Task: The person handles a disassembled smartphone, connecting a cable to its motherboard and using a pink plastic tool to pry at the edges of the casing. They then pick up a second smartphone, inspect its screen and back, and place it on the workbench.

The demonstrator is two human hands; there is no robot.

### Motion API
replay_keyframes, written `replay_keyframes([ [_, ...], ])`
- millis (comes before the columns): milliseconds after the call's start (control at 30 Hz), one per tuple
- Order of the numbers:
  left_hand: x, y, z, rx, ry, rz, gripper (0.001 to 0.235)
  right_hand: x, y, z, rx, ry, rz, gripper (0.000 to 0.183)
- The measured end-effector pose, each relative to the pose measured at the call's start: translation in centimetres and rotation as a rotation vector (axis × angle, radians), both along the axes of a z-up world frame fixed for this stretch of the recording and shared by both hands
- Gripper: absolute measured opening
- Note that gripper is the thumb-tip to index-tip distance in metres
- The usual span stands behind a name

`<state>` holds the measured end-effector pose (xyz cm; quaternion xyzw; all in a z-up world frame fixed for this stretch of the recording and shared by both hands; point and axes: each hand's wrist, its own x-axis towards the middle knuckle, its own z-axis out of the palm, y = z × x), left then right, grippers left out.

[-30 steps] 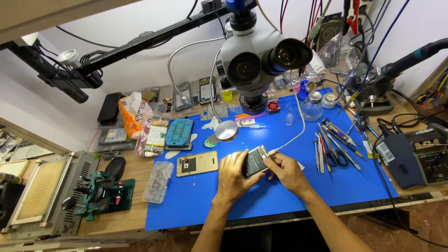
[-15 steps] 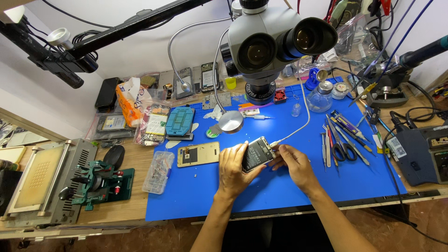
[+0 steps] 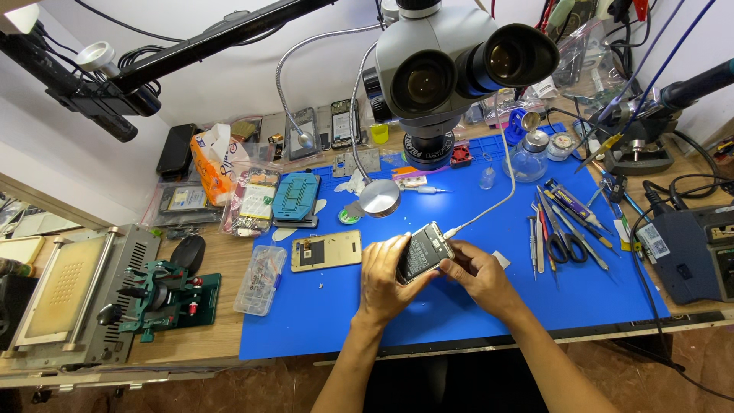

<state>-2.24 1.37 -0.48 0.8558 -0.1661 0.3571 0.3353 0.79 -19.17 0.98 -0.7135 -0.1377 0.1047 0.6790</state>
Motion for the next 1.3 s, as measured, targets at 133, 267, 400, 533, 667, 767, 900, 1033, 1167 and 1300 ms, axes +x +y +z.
replay_keyframes([
  [133, 0.1, 0.1, -0.4, 0.003, -0.008, -0.008, 0.072, 0.0, 0.1, 0.2, 0.021, 0.008, 0.022, 0.039],
  [267, -0.1, 0.1, -0.3, -0.003, 0.013, -0.018, 0.071, 0.1, -0.2, -0.4, -0.021, 0.014, 0.025, 0.041],
  [400, -0.2, 0.1, 0.3, -0.006, 0.033, -0.006, 0.07, 0.3, -0.1, -1.1, -0.04, 0.028, 0.027, 0.041],
  [533, 0.1, -0.1, 0.0, 0.102, 0.0, 0.066, 0.068, 0.3, -0.1, -0.4, -0.113, -0.014, 0.06, 0.034],
  [667, 0.1, -0.1, -0.6, 0.09, 0.024, 0.111, 0.07, 0.4, 0.0, -1.1, -0.229, -0.05, -0.003, 0.027],
  [767, 0.2, -0.1, -1.2, 0.076, 0.021, 0.15, 0.073, 0.1, -0.1, -0.5, -0.237, -0.03, -0.043, 0.032],
  [900, 0.3, 0.0, -1.9, 0.069, 0.027, 0.158, 0.076, -0.5, -0.2, 0.2, -0.25, -0.025, -0.041, 0.04],
  [1033, 0.3, 0.0, -2.4, 0.092, 0.024, 0.145, 0.075, -0.7, -0.3, 0.3, -0.216, -0.02, -0.046, 0.037],
  [1167, 0.2, -0.3, -2.1, 0.092, 0.031, 0.162, 0.073, -0.8, -0.5, 0.1, -0.189, -0.049, -0.034, 0.029],
  [1300, 0.0, -0.4, -2.2, 0.096, 0.05, 0.172, 0.074, -0.9, -0.7, 0.0, -0.175, -0.061, -0.024, 0.028],
])
